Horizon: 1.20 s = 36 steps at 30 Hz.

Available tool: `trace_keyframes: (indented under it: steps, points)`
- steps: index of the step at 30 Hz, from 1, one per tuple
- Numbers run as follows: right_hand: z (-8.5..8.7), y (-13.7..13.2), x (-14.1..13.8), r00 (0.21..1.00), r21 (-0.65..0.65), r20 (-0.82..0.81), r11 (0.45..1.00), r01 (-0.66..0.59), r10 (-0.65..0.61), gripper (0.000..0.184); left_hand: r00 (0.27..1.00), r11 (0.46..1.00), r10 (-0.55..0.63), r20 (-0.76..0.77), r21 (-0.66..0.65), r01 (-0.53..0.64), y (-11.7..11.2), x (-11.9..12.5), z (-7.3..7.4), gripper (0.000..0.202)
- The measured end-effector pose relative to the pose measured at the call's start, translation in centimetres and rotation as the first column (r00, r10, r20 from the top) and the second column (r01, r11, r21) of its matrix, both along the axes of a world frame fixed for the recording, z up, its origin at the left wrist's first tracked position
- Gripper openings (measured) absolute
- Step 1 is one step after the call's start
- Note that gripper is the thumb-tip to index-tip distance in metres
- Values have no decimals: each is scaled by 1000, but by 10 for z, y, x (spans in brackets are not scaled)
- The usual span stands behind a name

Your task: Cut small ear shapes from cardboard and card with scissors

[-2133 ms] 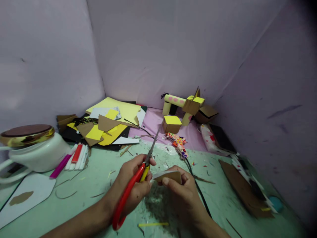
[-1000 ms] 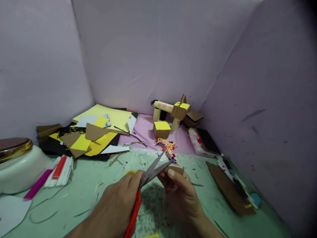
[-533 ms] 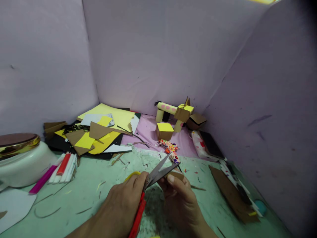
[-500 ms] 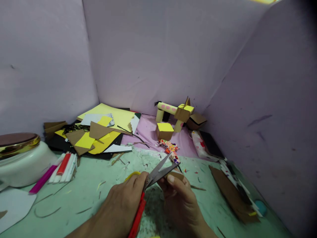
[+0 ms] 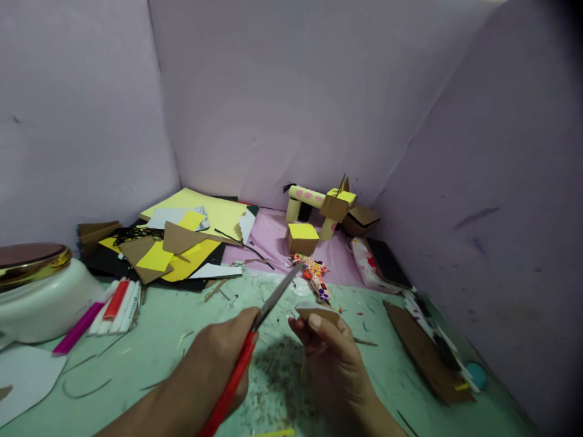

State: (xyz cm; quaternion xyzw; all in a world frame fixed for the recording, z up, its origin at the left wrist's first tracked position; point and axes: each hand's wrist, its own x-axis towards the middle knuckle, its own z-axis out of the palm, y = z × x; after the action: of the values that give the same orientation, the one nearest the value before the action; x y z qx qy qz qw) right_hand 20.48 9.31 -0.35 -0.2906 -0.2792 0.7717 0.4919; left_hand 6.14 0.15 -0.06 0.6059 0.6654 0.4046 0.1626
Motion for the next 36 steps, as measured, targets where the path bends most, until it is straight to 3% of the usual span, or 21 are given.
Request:
trace_keyframes:
  steps: [3,6,10,16,20,24,27,32,36]
  points:
    - [-2,1,0,999,18,34,999,-34,33,14,996,995,88,3,-47,-88,2,-4,17,16]
    - [-6,0,1,990,61,94,992,-108,102,10,973,993,104,206,-78,-89,3,-2,27,22]
    - [-7,-4,3,934,120,294,961,-248,204,10,900,997,28,435,-77,6,1,7,24,33]
    - [-1,-9,4,802,78,541,934,-348,254,13,904,996,31,426,-86,6,-1,16,10,32]
    - [-4,-9,2,832,89,491,936,-342,257,15,875,998,61,480,-54,-39,2,18,6,29]
    - [-3,-11,1,902,84,312,937,-340,299,14,803,996,84,591,-69,-53,6,17,12,30]
    - [0,-12,0,926,74,219,942,-329,306,19,787,994,110,607,-80,-77,8,14,16,31]
    - [1,-10,0,926,106,249,943,-317,283,25,806,990,143,574,-73,-123,8,12,13,32]
    - [5,-10,-1,934,127,263,951,-283,242,24,774,983,182,607,-96,-156,8,15,14,37]
